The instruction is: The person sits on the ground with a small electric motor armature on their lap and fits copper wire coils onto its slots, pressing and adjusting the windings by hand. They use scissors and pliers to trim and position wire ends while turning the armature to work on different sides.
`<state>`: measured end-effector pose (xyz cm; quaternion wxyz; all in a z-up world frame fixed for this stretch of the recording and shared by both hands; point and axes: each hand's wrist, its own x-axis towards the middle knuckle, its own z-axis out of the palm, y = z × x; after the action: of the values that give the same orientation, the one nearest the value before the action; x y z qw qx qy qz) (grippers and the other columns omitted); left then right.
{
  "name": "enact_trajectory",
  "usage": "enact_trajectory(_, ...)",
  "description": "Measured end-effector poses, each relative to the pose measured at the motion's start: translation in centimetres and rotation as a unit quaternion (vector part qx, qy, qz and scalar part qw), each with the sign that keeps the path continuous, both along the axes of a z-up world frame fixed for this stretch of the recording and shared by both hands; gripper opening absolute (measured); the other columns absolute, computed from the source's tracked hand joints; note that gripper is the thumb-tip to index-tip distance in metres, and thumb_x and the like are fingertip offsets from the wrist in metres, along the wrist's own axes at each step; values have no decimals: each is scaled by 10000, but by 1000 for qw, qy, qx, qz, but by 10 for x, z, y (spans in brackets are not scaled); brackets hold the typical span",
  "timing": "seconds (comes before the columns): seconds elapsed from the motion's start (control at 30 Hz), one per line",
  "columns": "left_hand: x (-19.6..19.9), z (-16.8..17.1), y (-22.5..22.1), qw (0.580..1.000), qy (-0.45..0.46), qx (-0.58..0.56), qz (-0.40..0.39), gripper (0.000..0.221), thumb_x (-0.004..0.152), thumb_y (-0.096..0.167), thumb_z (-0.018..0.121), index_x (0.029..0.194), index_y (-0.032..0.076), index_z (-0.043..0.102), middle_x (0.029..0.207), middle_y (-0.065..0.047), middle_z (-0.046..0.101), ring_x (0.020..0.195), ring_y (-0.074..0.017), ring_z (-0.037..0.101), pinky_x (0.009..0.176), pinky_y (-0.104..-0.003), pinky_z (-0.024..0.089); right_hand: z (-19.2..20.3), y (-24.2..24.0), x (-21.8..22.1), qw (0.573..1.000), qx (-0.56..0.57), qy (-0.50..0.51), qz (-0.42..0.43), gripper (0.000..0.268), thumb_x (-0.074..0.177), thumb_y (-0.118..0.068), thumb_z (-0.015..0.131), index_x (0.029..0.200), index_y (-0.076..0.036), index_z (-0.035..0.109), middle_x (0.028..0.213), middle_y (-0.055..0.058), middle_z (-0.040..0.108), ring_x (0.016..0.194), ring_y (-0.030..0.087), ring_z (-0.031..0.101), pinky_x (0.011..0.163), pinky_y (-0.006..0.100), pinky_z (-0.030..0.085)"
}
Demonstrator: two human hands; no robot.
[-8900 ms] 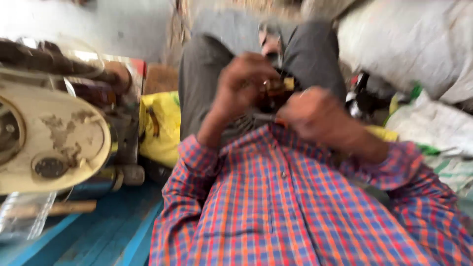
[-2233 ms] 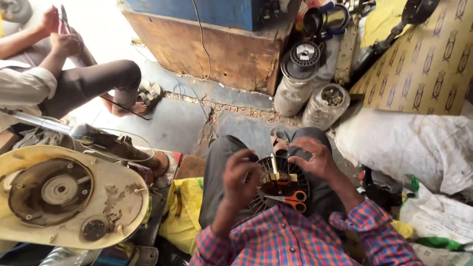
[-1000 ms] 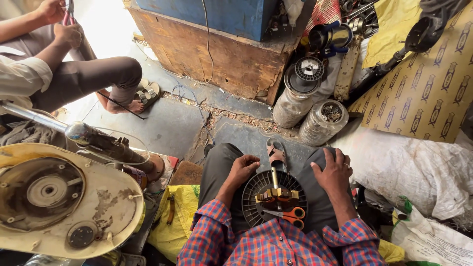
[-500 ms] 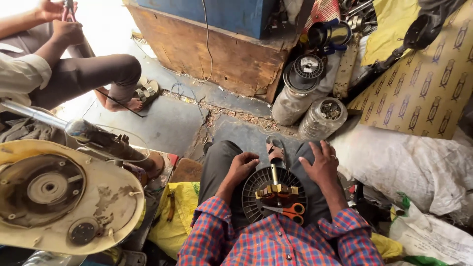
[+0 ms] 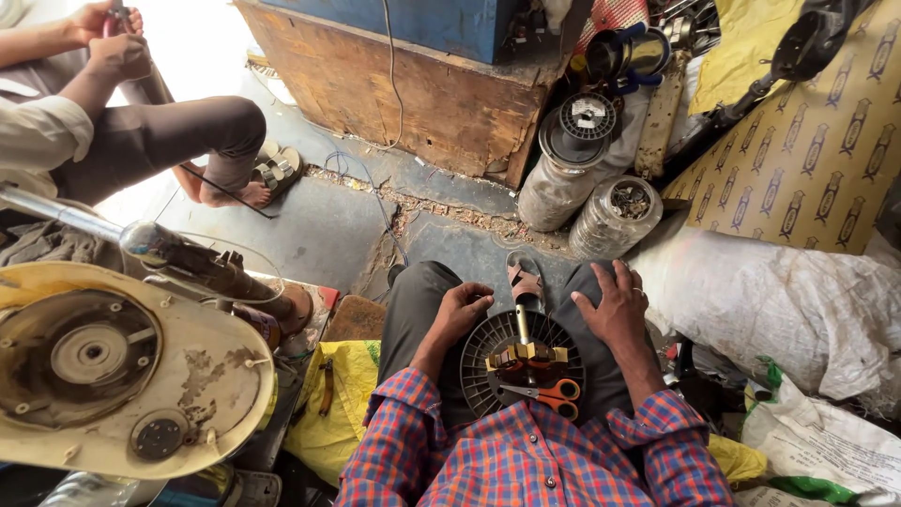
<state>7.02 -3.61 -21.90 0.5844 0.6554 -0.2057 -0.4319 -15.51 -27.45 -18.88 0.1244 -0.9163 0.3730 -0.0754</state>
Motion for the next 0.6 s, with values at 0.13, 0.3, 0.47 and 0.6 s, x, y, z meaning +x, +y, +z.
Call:
enact_trajectory(0.13,1,7,0,1000,-14,1,-10,268,948,157,726,1157,-11,718,1015,-61,752,893,-113,677,794,-271,568,3,1,2,1000,10,4,0,763,834,-562,735,1475,-198,541,1584,203,388,1466,425,333,1096,639,359)
enact_trajectory(0.3,3,1,-1,1000,-8,-2,-10,286,942,168,735,1162,-14,724,1014,-79,753,905,-121,680,803,-278,570,6,2,2,1000,5,3,-1,765,831,-561,741,1474,-196,547,1580,206,394,1462,425,340,1096,638,363)
enact_trajectory(0.47,2,-1,-1,1000,-6,-2,-11,290,947,169,738,1166,-20,720,1013,-85,748,904,-126,675,803,-283,566,6,2,2,1000,2,1,0,765,828,-561,741,1471,-192,550,1576,209,398,1457,428,348,1091,632,375)
enact_trajectory(0.6,3,0,-1,1000,0,-4,-11,297,945,171,735,1176,-15,714,1017,-80,747,907,-125,677,805,-282,569,7,2,2,1000,0,2,1,765,827,-564,740,1469,-192,553,1571,210,401,1451,434,350,1089,632,377)
